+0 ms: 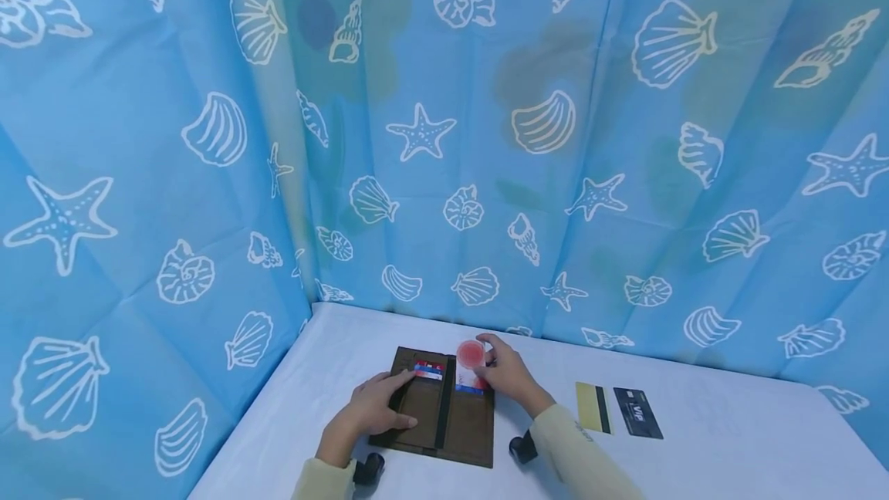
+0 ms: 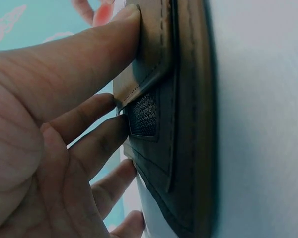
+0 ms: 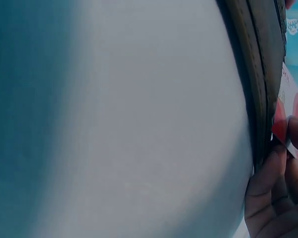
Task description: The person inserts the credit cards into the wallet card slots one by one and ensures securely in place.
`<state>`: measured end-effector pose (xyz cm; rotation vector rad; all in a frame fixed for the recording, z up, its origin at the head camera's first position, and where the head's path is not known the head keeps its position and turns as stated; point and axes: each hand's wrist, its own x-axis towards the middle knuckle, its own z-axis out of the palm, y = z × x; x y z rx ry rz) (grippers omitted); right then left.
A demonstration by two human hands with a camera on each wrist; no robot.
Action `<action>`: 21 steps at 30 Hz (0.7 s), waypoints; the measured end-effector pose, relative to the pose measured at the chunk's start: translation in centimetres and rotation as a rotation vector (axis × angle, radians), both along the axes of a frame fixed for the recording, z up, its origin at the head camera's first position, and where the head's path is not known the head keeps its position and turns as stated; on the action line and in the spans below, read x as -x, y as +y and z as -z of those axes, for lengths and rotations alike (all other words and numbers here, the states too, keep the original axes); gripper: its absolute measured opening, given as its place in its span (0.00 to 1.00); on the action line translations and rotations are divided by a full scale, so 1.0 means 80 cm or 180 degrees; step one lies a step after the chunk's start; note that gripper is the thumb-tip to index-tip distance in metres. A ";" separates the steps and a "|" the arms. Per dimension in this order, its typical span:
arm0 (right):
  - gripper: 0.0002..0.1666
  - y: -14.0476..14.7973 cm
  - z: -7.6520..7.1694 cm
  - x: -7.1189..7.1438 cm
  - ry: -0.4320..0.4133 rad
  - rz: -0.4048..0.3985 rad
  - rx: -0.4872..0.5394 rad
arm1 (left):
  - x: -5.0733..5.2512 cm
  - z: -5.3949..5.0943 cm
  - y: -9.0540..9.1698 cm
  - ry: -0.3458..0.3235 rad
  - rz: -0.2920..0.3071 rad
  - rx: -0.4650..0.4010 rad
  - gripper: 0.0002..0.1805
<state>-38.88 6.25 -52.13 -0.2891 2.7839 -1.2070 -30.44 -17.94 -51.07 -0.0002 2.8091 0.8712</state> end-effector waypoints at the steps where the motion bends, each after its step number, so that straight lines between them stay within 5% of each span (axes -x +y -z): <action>1: 0.34 0.000 0.001 0.000 0.0001 0.0027 -0.0011 | 0.001 0.000 0.000 0.0007 0.0014 0.0003 0.43; 21: 0.30 0.008 0.006 0.000 -0.0254 0.0134 0.0010 | -0.002 -0.002 0.000 0.0086 0.0107 0.0048 0.43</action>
